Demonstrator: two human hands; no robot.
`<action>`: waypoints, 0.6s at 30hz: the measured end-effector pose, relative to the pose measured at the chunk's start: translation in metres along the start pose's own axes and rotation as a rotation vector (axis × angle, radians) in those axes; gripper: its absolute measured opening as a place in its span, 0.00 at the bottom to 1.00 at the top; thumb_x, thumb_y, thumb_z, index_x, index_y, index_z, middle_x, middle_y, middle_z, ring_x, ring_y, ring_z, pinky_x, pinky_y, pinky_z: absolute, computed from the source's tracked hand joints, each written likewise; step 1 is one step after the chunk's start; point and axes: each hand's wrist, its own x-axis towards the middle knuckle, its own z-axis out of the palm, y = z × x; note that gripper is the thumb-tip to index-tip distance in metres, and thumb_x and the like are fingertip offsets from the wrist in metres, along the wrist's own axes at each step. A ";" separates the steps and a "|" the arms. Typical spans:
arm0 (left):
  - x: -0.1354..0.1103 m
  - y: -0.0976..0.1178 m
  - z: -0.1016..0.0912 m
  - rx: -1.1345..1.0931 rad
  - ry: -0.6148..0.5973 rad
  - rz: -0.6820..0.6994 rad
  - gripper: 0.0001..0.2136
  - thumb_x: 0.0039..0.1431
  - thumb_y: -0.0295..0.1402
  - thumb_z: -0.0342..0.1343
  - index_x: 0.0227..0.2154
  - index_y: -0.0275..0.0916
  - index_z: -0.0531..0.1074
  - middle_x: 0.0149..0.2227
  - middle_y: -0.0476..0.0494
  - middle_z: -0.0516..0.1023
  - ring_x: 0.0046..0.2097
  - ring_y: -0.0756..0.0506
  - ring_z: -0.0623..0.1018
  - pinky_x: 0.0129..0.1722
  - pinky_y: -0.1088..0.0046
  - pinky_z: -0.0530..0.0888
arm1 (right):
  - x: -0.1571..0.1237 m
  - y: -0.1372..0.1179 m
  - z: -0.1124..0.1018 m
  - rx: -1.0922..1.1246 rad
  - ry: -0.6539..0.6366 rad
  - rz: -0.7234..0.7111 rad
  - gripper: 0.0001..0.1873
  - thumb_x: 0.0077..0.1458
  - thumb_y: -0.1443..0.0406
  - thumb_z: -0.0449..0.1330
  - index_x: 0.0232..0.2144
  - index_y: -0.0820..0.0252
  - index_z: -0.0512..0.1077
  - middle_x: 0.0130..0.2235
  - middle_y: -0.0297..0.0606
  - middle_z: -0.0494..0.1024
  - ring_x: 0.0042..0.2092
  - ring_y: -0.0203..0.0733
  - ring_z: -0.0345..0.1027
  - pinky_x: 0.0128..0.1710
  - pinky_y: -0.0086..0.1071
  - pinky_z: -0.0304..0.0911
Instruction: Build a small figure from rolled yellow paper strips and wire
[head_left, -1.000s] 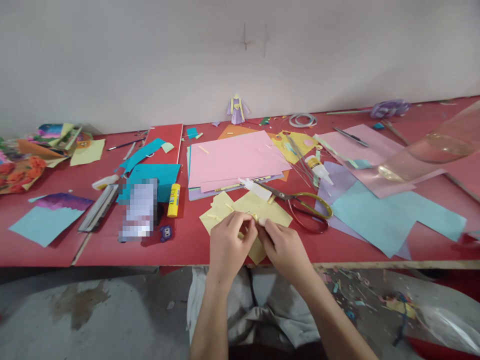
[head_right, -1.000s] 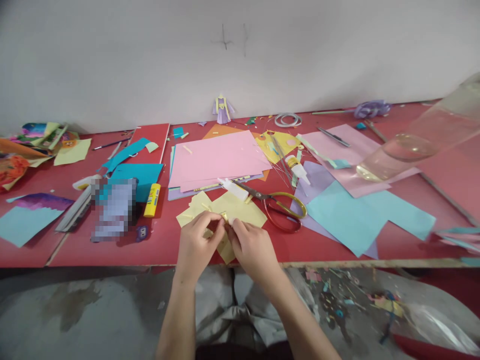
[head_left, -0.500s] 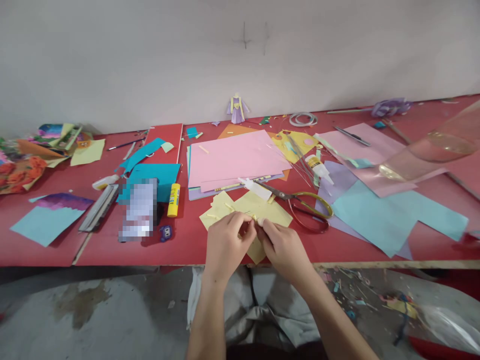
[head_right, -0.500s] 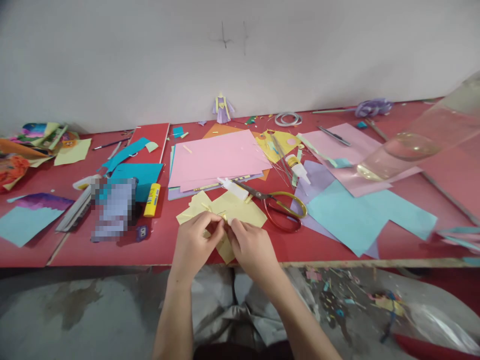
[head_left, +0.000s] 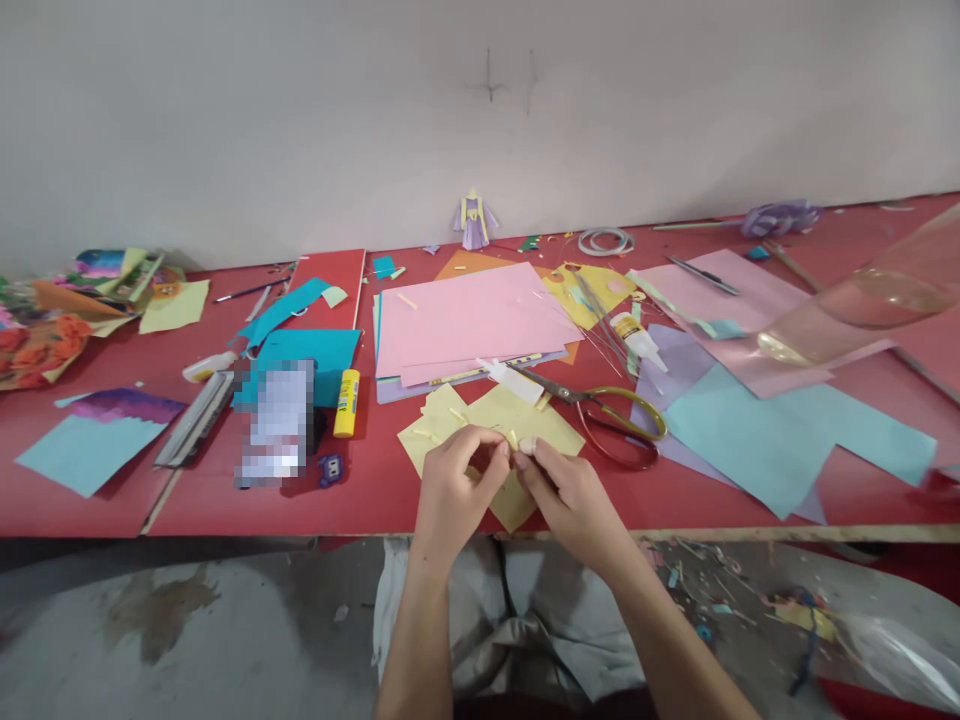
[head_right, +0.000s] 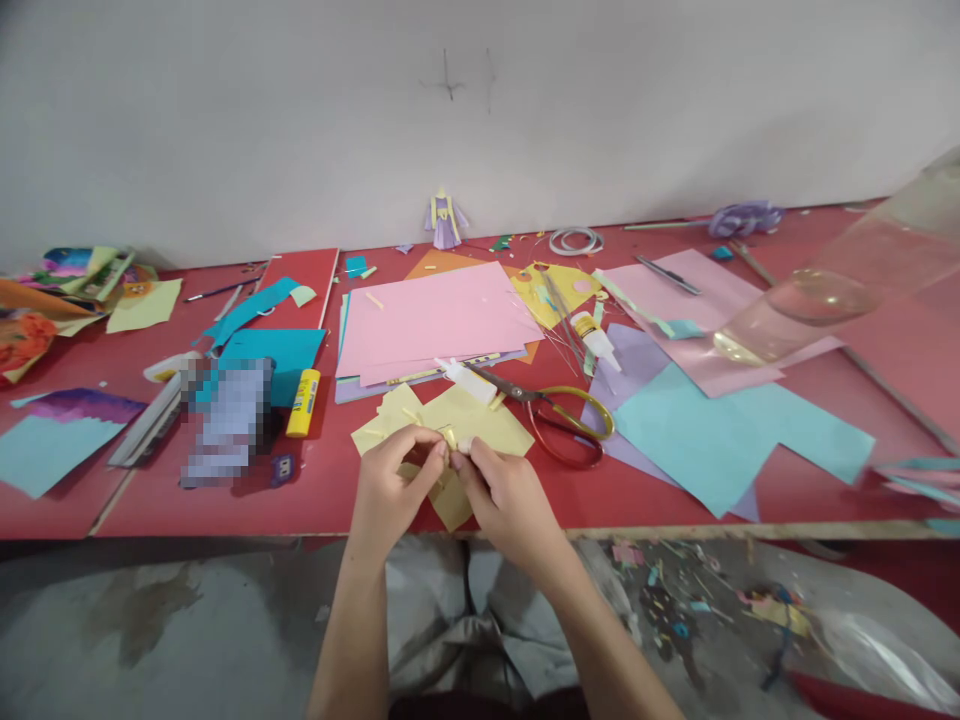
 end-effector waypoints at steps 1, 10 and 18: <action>-0.001 0.000 0.000 -0.014 -0.002 -0.005 0.05 0.63 0.29 0.52 0.31 0.39 0.71 0.31 0.49 0.76 0.32 0.51 0.76 0.33 0.79 0.72 | 0.000 0.000 0.000 0.009 -0.002 0.001 0.15 0.66 0.62 0.48 0.26 0.55 0.53 0.21 0.28 0.60 0.22 0.34 0.55 0.23 0.27 0.48; -0.005 -0.002 -0.002 0.145 -0.002 0.080 0.03 0.63 0.28 0.52 0.33 0.39 0.70 0.32 0.49 0.76 0.32 0.51 0.76 0.34 0.78 0.71 | -0.001 0.003 0.004 -0.225 0.049 -0.081 0.15 0.66 0.63 0.48 0.25 0.56 0.57 0.22 0.31 0.64 0.23 0.35 0.56 0.25 0.29 0.48; -0.004 -0.005 -0.002 0.313 0.010 0.130 0.04 0.62 0.28 0.52 0.31 0.40 0.69 0.29 0.49 0.75 0.30 0.51 0.74 0.32 0.76 0.69 | 0.000 0.003 0.006 -0.380 0.034 -0.112 0.14 0.66 0.66 0.48 0.26 0.57 0.60 0.23 0.34 0.68 0.24 0.37 0.61 0.25 0.29 0.47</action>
